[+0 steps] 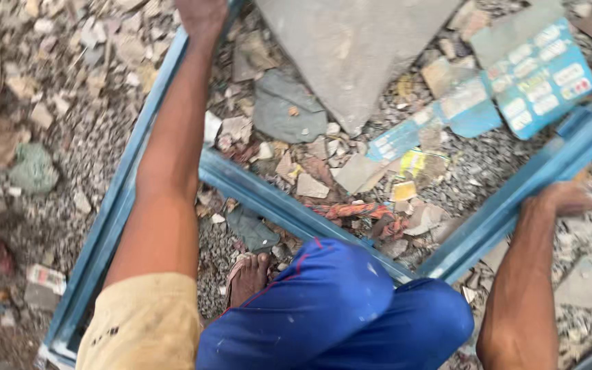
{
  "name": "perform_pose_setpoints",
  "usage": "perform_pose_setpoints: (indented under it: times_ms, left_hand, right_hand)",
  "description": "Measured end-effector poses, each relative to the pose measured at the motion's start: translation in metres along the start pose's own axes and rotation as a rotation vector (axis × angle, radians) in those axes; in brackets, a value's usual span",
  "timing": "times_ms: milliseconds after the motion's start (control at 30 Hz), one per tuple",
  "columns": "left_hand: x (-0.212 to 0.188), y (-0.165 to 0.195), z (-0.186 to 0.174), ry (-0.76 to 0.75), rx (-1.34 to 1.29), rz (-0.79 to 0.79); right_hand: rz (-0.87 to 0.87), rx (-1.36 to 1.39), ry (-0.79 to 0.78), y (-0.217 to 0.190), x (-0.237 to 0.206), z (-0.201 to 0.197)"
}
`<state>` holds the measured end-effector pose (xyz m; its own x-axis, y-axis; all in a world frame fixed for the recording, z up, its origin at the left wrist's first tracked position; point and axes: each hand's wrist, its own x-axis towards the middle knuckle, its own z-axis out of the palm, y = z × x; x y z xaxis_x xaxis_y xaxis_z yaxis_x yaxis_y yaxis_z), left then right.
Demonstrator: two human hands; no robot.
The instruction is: The person sits on the ground and uses a sanding block to smooth the surface of a blue metal frame. They work along the edges and corners, occasionally repositioning the frame to access different sections.
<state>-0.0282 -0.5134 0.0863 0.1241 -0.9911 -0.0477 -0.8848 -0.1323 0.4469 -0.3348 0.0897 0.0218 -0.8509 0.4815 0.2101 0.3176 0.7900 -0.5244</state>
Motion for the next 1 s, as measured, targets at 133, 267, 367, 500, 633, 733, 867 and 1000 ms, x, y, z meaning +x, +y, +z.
perform_pose_setpoints:
  times_ms: [133,267,367,500,633,733,867,1000]
  left_hand:
    - [0.015,0.014,0.033,0.029,0.045,0.042]
    - [0.026,0.002,0.041,0.017,-0.009,0.142]
    - [0.027,0.0,0.047,0.071,0.058,0.274]
    - [0.029,-0.014,0.053,0.021,0.1,0.163]
    - [0.031,-0.035,0.051,-0.182,0.097,-0.165]
    - [0.028,-0.041,0.048,-0.098,0.121,-0.051]
    - [0.018,-0.032,0.047,-0.053,-0.107,0.272]
    - [0.018,-0.017,0.051,-0.078,0.14,-0.039]
  right_hand:
    - [-0.065,-0.049,0.066,0.013,-0.001,0.006]
    - [-0.097,-0.095,0.08,0.029,-0.006,0.013]
    - [-0.069,-0.042,0.06,0.028,-0.008,0.007]
    - [0.144,-0.247,0.068,0.016,-0.012,0.0]
    - [0.117,-0.391,0.053,0.003,-0.015,-0.006]
    - [0.224,-0.466,-0.067,-0.003,-0.015,-0.011]
    - [0.266,-0.516,-0.117,-0.015,-0.012,-0.016]
    - [0.349,-0.531,-0.14,-0.035,-0.013,-0.015]
